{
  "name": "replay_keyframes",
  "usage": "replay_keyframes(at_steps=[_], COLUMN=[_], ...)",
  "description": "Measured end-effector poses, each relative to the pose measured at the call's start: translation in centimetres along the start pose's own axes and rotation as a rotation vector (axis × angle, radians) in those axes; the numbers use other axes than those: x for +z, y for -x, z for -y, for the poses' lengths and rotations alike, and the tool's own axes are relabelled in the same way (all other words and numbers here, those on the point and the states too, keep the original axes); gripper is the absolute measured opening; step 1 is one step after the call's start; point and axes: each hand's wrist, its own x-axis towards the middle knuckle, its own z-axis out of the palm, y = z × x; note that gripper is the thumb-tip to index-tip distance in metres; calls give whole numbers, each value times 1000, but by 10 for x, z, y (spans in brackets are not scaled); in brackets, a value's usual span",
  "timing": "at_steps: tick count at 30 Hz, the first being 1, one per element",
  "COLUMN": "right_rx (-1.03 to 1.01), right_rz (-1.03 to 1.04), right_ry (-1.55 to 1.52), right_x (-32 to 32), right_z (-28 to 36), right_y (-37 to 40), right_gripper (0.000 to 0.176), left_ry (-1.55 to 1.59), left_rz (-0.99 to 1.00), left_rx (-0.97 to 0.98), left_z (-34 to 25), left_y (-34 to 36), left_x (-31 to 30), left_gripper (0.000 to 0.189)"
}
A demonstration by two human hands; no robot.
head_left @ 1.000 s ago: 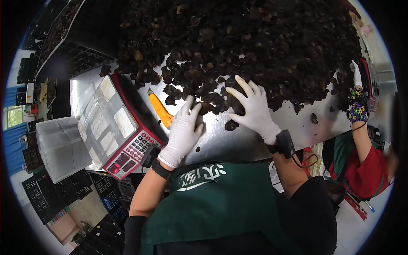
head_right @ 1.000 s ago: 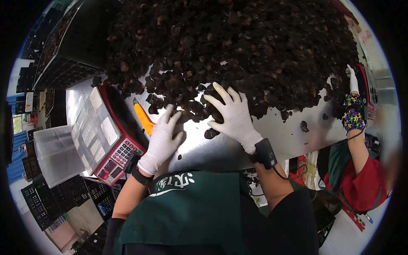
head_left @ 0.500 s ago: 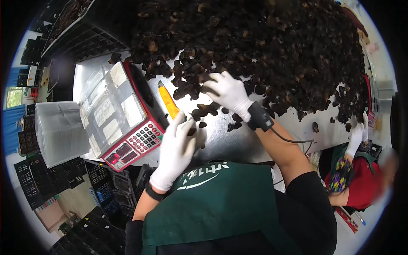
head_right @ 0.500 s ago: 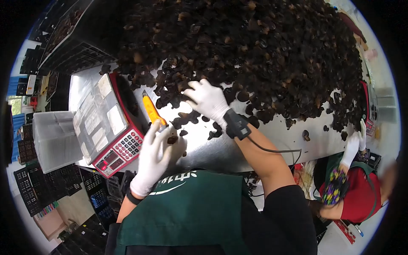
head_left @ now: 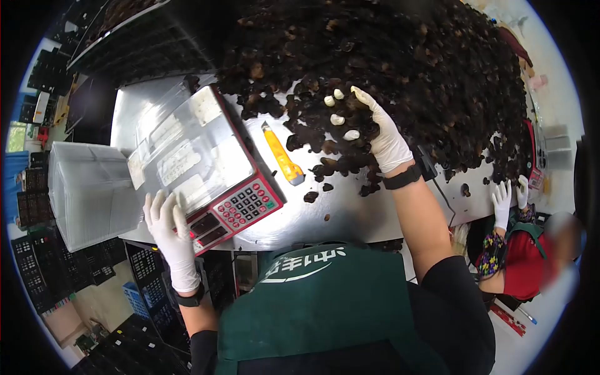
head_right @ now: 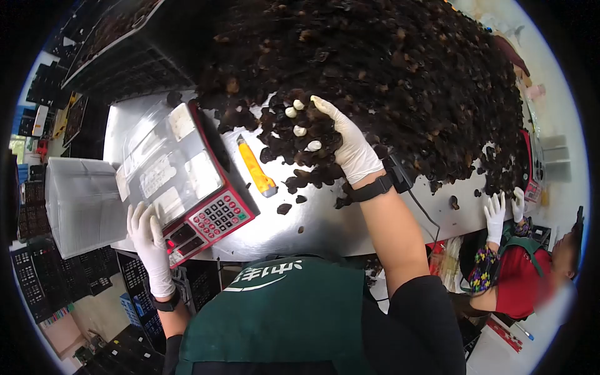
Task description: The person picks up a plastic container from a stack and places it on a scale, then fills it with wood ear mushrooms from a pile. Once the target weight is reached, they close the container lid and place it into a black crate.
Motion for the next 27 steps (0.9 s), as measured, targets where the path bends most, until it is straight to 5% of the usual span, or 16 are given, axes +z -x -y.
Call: replay_keyframes(at_steps=[9, 11, 14, 17, 19, 21, 23, 27], right_rx=[132, 108, 47, 16, -220, -537, -595, -543], right_rz=[303, 234, 196, 444, 772, 737, 529, 513], right_ry=[82, 231, 612, 1155, 1442, 1854, 2121, 2221], right_x=[116, 147, 190, 212, 197, 178, 192, 208], right_z=[-47, -61, -82, -104, -135, -162, -177, -185], right_y=[-62, -73, -85, -91, -109, -106, -94, -81], right_gripper=[37, 35, 32, 31, 34, 40, 47, 56], left_ry=[145, 209, 266, 302, 350, 484, 485, 323], left_rz=[-52, -14, -42, -99, -90, -103, -104, -101], left_rx=[-34, -58, -108, -151, -146, -152, -150, -117], left_z=[-23, -16, -16, -15, -17, -23, -26, -23], left_y=[-11, -8, -8, -7, -7, -7, -6, -4], left_x=[-5, -3, -5, -4, 0, 3, 5, 10], left_gripper=[37, 48, 69, 83, 85, 83, 82, 75])
